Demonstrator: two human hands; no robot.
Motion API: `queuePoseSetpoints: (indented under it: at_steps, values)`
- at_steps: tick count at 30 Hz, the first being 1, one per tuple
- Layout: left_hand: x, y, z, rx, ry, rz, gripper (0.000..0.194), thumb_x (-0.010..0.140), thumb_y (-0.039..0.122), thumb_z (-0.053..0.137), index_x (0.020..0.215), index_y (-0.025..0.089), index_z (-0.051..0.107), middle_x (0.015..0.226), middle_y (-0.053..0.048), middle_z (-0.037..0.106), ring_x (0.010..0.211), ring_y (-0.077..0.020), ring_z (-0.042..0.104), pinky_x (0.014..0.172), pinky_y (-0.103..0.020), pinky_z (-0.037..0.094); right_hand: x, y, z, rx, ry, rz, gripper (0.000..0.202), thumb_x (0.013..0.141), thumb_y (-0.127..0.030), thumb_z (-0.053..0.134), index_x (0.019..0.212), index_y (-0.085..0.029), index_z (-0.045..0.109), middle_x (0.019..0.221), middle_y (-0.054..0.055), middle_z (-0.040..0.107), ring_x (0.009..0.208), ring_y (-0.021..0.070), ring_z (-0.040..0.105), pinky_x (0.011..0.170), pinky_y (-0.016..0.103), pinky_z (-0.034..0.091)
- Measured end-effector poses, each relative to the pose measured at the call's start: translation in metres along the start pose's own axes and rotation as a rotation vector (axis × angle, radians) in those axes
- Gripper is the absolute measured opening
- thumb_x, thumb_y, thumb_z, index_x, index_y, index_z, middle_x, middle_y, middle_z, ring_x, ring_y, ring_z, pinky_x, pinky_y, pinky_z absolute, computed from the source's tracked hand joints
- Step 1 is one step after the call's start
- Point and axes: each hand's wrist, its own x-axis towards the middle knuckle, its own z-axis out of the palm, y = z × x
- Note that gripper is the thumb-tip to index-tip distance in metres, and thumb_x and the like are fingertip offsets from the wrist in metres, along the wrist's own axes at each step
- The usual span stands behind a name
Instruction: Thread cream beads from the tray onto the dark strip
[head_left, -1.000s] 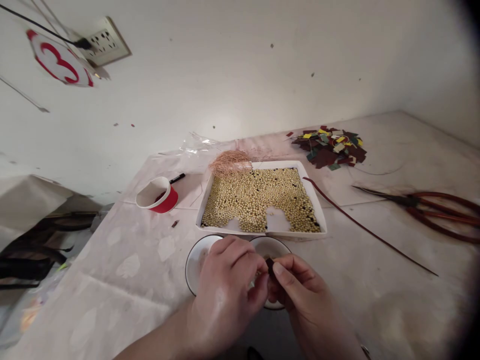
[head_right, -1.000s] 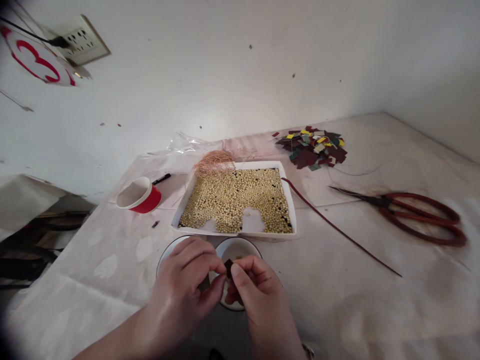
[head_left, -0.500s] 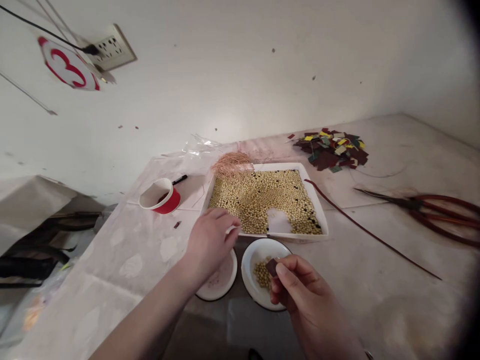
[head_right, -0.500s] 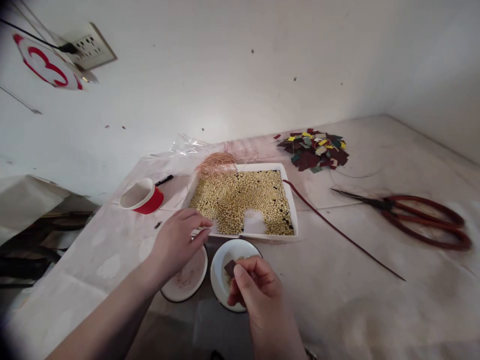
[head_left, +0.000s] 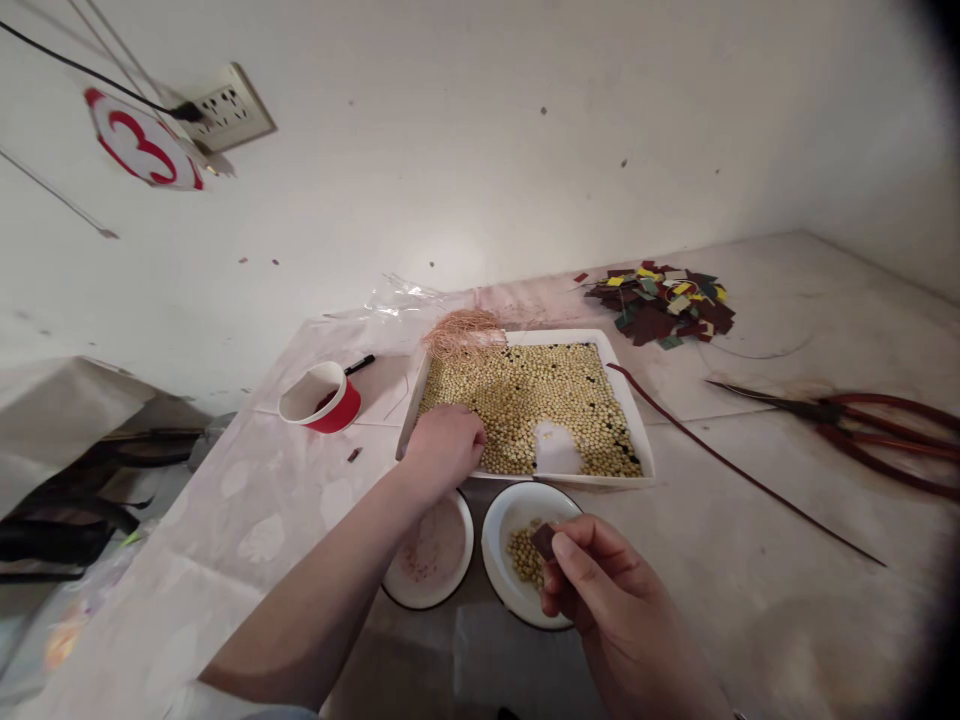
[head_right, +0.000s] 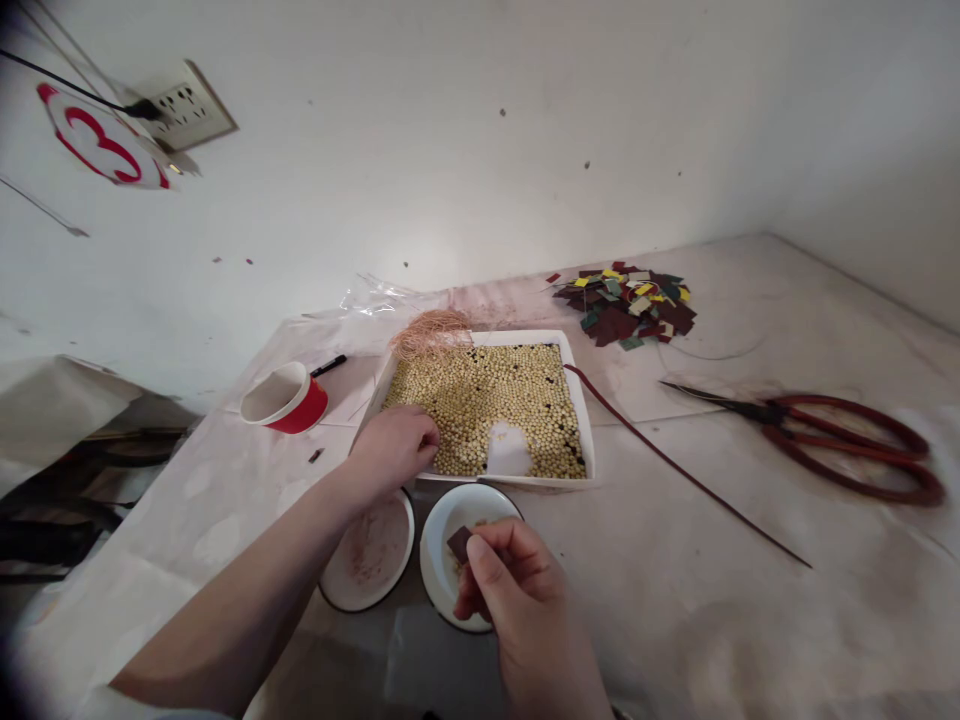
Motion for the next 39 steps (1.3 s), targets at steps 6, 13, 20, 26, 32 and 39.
queuePoseSetpoints:
  at_steps: [6, 13, 20, 26, 32, 39]
  values:
    - [-0.012, 0.003, -0.02, -0.109, 0.161, -0.02, 0.011, 0.078, 0.014, 0.059, 0.068, 0.017, 0.064, 0.073, -0.004, 0.065, 0.077, -0.02, 0.061, 0.072, -0.036, 0.049, 0.001, -0.001, 0.002, -0.01, 0.019, -0.001, 0.031, 0.071, -0.045, 0.073, 0.064, -0.019, 0.057, 0.055, -0.003, 0.057, 0.05, 0.0103, 0.049, 0.051, 0.023, 0.038]
    - [-0.079, 0.052, -0.053, -0.535, 0.419, 0.131, 0.01, 0.073, 0.01, 0.06, 0.072, 0.02, 0.06, 0.075, 0.0, 0.061, 0.074, -0.0134, 0.059, 0.065, -0.026, 0.047, 0.001, 0.0, 0.001, -0.022, -0.001, 0.005, 0.03, 0.073, -0.045, 0.072, 0.067, -0.019, 0.058, 0.055, -0.004, 0.056, 0.051, 0.0102, 0.049, 0.052, 0.023, 0.038]
    - [-0.089, 0.073, -0.034, -0.507, 0.443, 0.149, 0.01, 0.075, 0.011, 0.062, 0.07, 0.019, 0.06, 0.073, 0.0, 0.061, 0.07, -0.0149, 0.054, 0.065, -0.032, 0.043, -0.005, 0.001, 0.003, -0.03, -0.059, 0.003, 0.03, 0.076, -0.045, 0.069, 0.067, -0.019, 0.058, 0.055, -0.004, 0.053, 0.053, 0.0097, 0.045, 0.052, 0.023, 0.036]
    - [-0.087, 0.071, -0.03, -0.468, 0.435, 0.12, 0.009, 0.076, 0.012, 0.06, 0.07, 0.019, 0.059, 0.074, 0.0, 0.06, 0.072, -0.0166, 0.054, 0.065, -0.034, 0.043, -0.003, -0.002, 0.003, -0.043, -0.04, -0.001, 0.031, 0.075, -0.045, 0.07, 0.065, -0.019, 0.057, 0.055, -0.004, 0.053, 0.053, 0.0102, 0.045, 0.053, 0.024, 0.037]
    - [-0.085, 0.073, -0.028, -0.458, 0.454, 0.137, 0.01, 0.076, 0.011, 0.06, 0.07, 0.019, 0.06, 0.074, -0.001, 0.061, 0.072, -0.0168, 0.054, 0.066, -0.034, 0.044, -0.003, -0.003, 0.005, -0.036, -0.019, -0.01, 0.031, 0.074, -0.045, 0.071, 0.065, -0.019, 0.058, 0.055, -0.004, 0.053, 0.053, 0.01, 0.046, 0.053, 0.023, 0.038]
    - [-0.087, 0.072, -0.025, -0.473, 0.42, 0.149, 0.01, 0.077, 0.011, 0.059, 0.07, 0.019, 0.059, 0.072, -0.001, 0.061, 0.072, -0.0171, 0.055, 0.066, -0.035, 0.044, -0.003, -0.001, 0.003, -0.049, -0.021, -0.017, 0.031, 0.075, -0.045, 0.07, 0.066, -0.019, 0.058, 0.054, -0.004, 0.052, 0.052, 0.0091, 0.045, 0.052, 0.022, 0.037]
